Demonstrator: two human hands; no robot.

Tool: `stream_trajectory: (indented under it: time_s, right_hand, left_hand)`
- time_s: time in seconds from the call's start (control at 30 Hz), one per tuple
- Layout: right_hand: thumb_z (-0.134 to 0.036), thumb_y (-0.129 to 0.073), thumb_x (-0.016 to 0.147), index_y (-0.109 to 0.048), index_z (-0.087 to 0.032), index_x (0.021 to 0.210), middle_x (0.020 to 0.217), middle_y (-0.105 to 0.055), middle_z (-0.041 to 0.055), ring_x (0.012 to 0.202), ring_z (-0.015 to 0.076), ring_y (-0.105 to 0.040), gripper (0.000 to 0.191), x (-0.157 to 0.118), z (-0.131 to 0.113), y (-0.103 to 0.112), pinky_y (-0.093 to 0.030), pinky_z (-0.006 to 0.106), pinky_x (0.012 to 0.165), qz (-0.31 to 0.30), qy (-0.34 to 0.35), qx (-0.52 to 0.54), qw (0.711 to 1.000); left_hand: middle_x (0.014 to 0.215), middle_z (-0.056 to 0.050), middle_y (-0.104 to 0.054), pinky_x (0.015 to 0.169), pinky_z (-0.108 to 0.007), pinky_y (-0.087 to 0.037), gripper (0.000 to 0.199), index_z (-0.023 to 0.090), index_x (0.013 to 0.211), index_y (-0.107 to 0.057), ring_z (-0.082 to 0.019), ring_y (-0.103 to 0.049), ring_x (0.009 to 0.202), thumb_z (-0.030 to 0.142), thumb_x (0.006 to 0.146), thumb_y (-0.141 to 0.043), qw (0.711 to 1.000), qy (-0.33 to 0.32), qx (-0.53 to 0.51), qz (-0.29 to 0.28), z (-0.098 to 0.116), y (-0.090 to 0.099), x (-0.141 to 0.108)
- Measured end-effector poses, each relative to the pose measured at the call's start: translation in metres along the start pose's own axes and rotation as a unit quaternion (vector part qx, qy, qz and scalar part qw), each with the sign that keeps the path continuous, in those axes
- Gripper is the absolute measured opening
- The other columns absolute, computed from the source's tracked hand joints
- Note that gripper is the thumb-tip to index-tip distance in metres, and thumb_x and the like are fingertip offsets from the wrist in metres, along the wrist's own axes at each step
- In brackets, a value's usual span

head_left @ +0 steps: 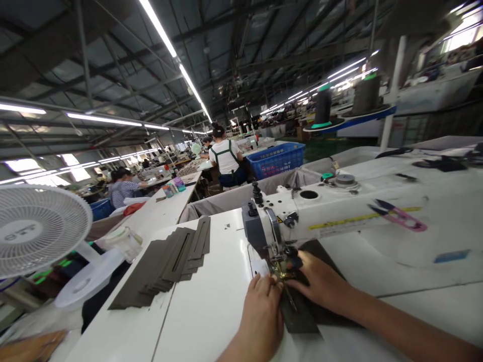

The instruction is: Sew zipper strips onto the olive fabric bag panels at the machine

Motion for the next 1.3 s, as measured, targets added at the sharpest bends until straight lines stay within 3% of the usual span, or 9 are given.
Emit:
stream_trajectory:
  time_s: [0.07,0.2,0.37,0.73,0.93,1.07,1.17,1.3]
  right_hand:
    - [-0.024,-0.052,0.081,-0.062,-0.016,0.077,0.085,-0.064,0.0104,0.081,0.0226,-0.059,0.013,0.002,0.002,-0.006,-0.045,0.033,0.074,0.004,0.031,-0.039,0.999]
    - [-0.017,-0.036,0.087,-0.06,-0.015,0.076,0.075,-0.063,0.01,0.074,0.0216,-0.059,0.026,0.001,-0.003,-0.01,-0.045,0.033,0.071,0.027,0.06,-0.085,0.994]
    - [-0.026,-0.046,0.084,-0.059,-0.016,0.073,0.067,-0.061,0.0053,0.064,0.0188,-0.058,0.019,0.002,-0.005,-0.006,-0.044,0.028,0.061,0.032,0.06,-0.109,0.992]
    - [-0.036,-0.053,0.081,-0.061,-0.018,0.071,0.065,-0.064,0.0023,0.06,0.016,-0.06,0.023,0.008,0.008,-0.01,-0.042,0.024,0.057,-0.028,-0.03,-0.134,0.99]
    - [-0.029,-0.043,0.085,-0.066,-0.014,0.08,0.077,-0.067,0.0116,0.074,0.0256,-0.064,0.027,0.019,-0.002,-0.016,-0.043,0.032,0.063,-0.017,-0.124,-0.187,0.974]
    - [-0.025,-0.041,0.087,-0.066,-0.012,0.081,0.078,-0.067,0.0138,0.075,0.0282,-0.064,0.029,0.022,-0.003,-0.016,-0.045,0.035,0.063,-0.01,-0.14,-0.201,0.969]
    - [-0.028,-0.045,0.087,-0.066,-0.012,0.088,0.088,-0.068,0.0121,0.084,0.0247,-0.063,0.027,0.006,-0.004,-0.011,-0.048,0.034,0.073,-0.009,-0.09,-0.185,0.979]
    - [-0.018,-0.037,0.09,-0.06,-0.008,0.111,0.12,-0.058,0.0132,0.111,0.0221,-0.052,0.033,-0.029,-0.012,-0.006,-0.042,0.037,0.095,0.012,0.125,-0.136,0.983]
  left_hand:
    - [0.116,-0.014,-0.055,0.104,-0.053,-0.031,0.047,0.014,0.116,-0.054,-0.026,-0.048,0.113,0.008,0.07,-0.047,1.0,-0.009,0.018,0.013,-0.001,-0.002,-0.001]
    - [0.112,-0.01,-0.056,0.103,-0.054,-0.031,0.043,0.02,0.116,-0.054,-0.025,-0.05,0.108,0.012,0.075,-0.05,0.999,-0.015,0.036,0.038,-0.001,-0.004,-0.001]
    - [0.114,-0.01,-0.055,0.102,-0.051,-0.033,0.038,0.02,0.117,-0.054,-0.024,-0.049,0.107,0.016,0.08,-0.05,0.999,-0.017,0.038,0.028,0.0,-0.004,0.0]
    - [0.11,-0.009,-0.058,0.094,-0.044,-0.039,0.032,0.014,0.114,-0.054,-0.024,-0.048,0.104,0.013,0.082,-0.05,0.998,-0.051,0.029,-0.013,0.005,0.003,0.009]
    - [0.108,-0.009,-0.059,0.092,-0.042,-0.039,0.031,0.015,0.112,-0.056,-0.024,-0.05,0.102,0.012,0.082,-0.049,0.997,-0.058,0.016,-0.037,0.005,0.005,0.014]
    - [0.108,-0.01,-0.058,0.09,-0.043,-0.04,0.033,0.013,0.113,-0.055,-0.025,-0.05,0.102,0.01,0.08,-0.048,0.997,-0.064,0.009,-0.031,0.003,0.003,0.013]
    - [0.114,-0.011,-0.055,0.091,-0.045,-0.042,0.04,0.014,0.116,-0.053,-0.025,-0.049,0.106,0.008,0.078,-0.046,0.998,-0.058,-0.004,-0.016,0.001,0.0,0.007]
    - [0.119,-0.015,-0.053,0.091,-0.045,-0.046,0.037,0.011,0.115,-0.053,-0.025,-0.05,0.109,0.006,0.08,-0.043,0.998,-0.023,-0.003,0.064,-0.002,-0.005,-0.001]
Point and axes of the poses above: each hand's wrist, its own x-axis towards the middle knuckle, its own y-axis out of the back of the hand, z = x × y, the point moved 1 cm from there along x, towards the middle knuckle
